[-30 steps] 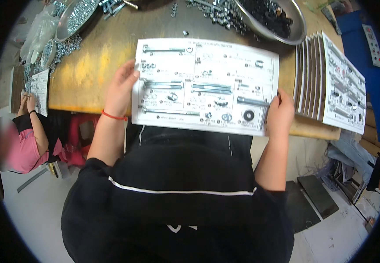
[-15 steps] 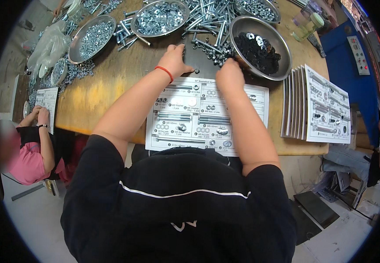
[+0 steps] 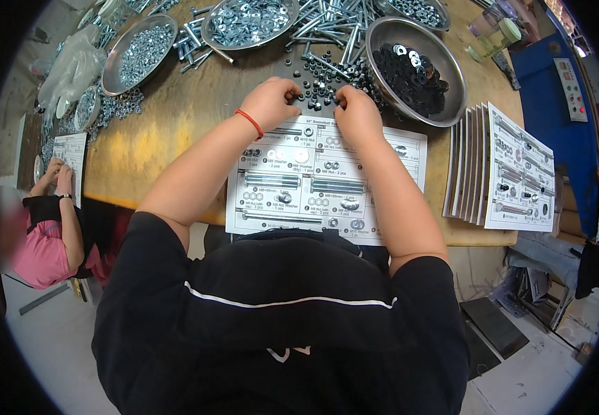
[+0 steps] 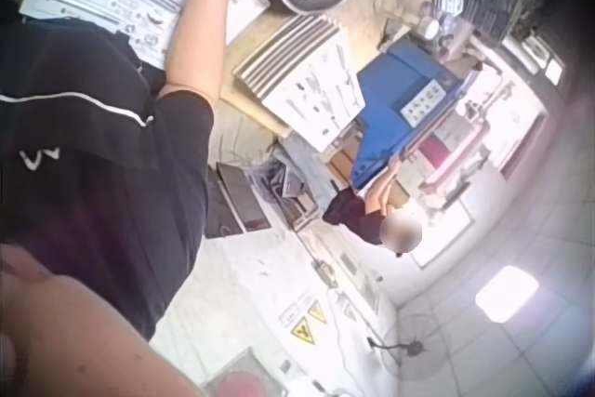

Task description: The person assembles a hardware kit by picking bolts, nuts, washers, and black rubber grommets from bowls and placing them into designated slots on a printed cardboard template. They repeatedly complete one template, stack it, and begin a new one, continuing the same assembly pattern throughout the clip.

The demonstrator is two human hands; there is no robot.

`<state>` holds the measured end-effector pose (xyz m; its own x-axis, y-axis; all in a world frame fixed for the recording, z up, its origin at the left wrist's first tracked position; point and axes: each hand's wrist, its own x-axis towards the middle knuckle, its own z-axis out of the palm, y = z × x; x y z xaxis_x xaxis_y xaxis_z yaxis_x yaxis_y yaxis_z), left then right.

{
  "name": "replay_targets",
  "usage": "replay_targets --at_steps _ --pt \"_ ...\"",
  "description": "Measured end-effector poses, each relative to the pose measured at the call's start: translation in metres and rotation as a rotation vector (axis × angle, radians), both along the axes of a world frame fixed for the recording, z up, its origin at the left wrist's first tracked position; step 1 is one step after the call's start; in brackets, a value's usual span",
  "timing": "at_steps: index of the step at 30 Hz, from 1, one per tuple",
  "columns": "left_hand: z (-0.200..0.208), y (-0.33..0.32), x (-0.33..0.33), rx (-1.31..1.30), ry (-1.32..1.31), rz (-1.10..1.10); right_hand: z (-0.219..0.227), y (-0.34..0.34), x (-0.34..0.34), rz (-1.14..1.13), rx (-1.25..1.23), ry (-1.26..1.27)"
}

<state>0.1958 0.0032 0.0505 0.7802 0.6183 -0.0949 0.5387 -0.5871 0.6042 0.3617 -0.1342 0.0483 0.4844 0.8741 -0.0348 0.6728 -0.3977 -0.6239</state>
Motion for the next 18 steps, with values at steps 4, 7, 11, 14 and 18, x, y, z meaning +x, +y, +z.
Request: replay_targets --at_steps 4,7,11,14,18 --pt "0.012 -0.017 0.006 0.229 -0.050 -0.069 -0.003 -0.001 0.002 0.038 0.055 -0.035" --pt "0.005 -0.021 0.013 0.275 -0.008 -0.101 -0.003 0.000 0.003 0.069 0.094 -0.025" --pt "0.001 -0.019 0.016 0.290 -0.010 -0.113 -0.003 0.000 0.007 0.068 0.093 -0.049" --pt "0.012 -0.014 0.016 0.112 -0.070 -0.013 -0.004 -0.001 0.011 0.096 0.086 -0.109" --pt "0.018 0.006 0.005 0.151 0.028 0.008 -0.007 0.005 0.014 0.039 0.017 -0.229"
